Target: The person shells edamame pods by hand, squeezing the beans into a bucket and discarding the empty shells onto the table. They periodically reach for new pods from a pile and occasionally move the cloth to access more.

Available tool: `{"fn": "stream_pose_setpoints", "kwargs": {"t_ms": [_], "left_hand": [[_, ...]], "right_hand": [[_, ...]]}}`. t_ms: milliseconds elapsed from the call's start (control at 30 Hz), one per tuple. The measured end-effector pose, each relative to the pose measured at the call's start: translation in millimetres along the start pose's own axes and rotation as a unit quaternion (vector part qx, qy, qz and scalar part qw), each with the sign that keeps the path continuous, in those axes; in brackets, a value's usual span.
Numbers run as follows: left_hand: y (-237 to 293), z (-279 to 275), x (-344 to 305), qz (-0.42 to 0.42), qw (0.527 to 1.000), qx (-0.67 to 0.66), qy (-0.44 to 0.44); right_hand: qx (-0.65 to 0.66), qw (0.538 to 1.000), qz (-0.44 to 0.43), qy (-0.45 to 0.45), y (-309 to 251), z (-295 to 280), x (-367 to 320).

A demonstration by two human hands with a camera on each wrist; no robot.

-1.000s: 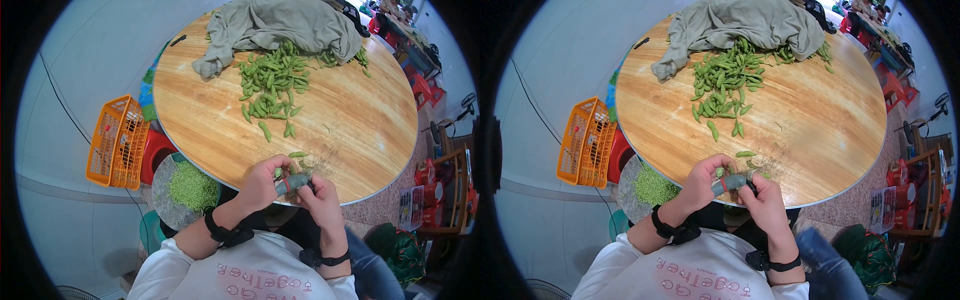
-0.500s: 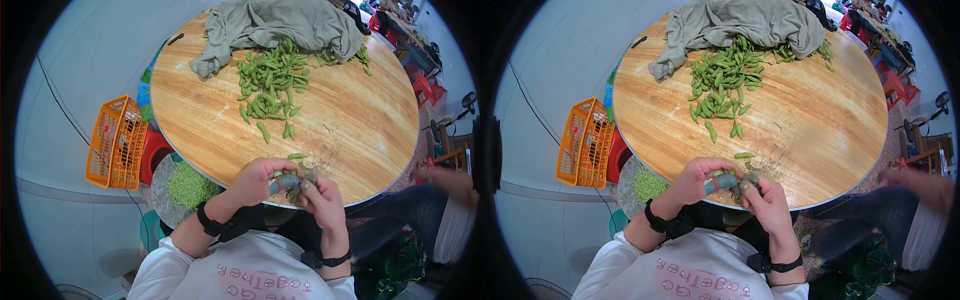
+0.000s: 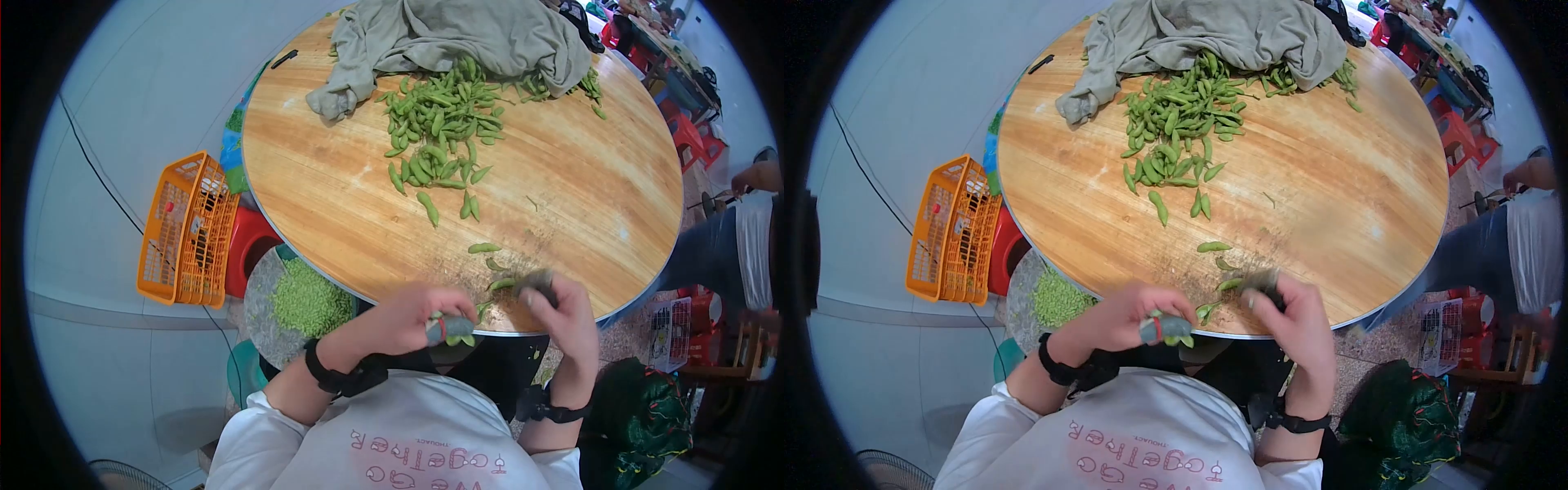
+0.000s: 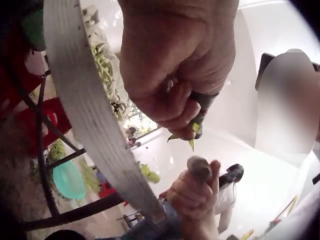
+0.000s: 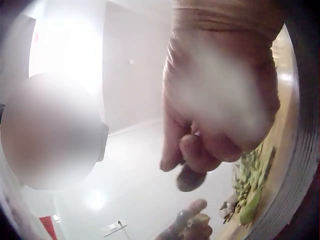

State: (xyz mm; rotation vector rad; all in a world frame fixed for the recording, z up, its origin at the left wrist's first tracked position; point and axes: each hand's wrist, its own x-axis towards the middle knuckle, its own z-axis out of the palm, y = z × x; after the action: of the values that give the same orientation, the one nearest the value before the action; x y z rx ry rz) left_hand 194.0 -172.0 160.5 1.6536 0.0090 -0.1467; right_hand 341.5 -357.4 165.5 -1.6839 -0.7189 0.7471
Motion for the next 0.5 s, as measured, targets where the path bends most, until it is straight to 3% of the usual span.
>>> {"fn": "stream_pose_setpoints", "kwargs": {"t_ms": [33, 67, 133, 167, 267, 300, 333, 367, 400, 433, 467, 500], "left_hand": [[-13, 4, 2, 0.033, 0.998, -0.017, -0.044], [-13, 6, 0, 0.033, 0.998, -0.017, -0.045], [-7, 9, -2, -0.060, 0.990, -0.089, -0.090], [-3, 9, -1, -0.059, 0.990, -0.089, -0.091], [7, 9, 2, -0.075, 0.997, 0.014, 0.020], [3, 12, 4, -0.074, 0.997, 0.014, 0.020], [-5, 16, 9, -0.005, 0.994, 0.002, 0.110], [-12, 20, 14, 0.063, 0.978, -0.011, 0.199], [-15, 22, 17, 0.064, 0.978, -0.012, 0.200], [-18, 23, 21, 0.040, 0.965, -0.166, 0.198], [-19, 23, 23, 0.016, 0.930, -0.315, 0.190], [-20, 21, 26, 0.019, 0.930, -0.315, 0.189]], "right_hand": [[-0.084, 0.991, -0.079, 0.061, 14, 4, 9], [-0.084, 0.991, -0.079, 0.062, 15, 4, 9], [-0.333, 0.939, -0.063, 0.052, 0, 13, 8], [-0.362, 0.928, -0.055, 0.065, 1, 16, 7], [-0.404, 0.903, -0.080, 0.123, 7, 28, 7], [-0.393, 0.908, -0.079, 0.124, 10, 28, 8], [-0.394, 0.907, -0.080, 0.126, 12, 29, 9], [-0.322, 0.932, -0.103, 0.134, 15, 30, 9], [-0.247, 0.951, -0.124, 0.140, 18, 32, 10], [-0.248, 0.951, -0.124, 0.139, 20, 37, 9], [-0.109, 0.983, -0.099, 0.108, 20, 43, 9], [0.032, 0.994, -0.073, 0.074, 17, 45, 11]]}}
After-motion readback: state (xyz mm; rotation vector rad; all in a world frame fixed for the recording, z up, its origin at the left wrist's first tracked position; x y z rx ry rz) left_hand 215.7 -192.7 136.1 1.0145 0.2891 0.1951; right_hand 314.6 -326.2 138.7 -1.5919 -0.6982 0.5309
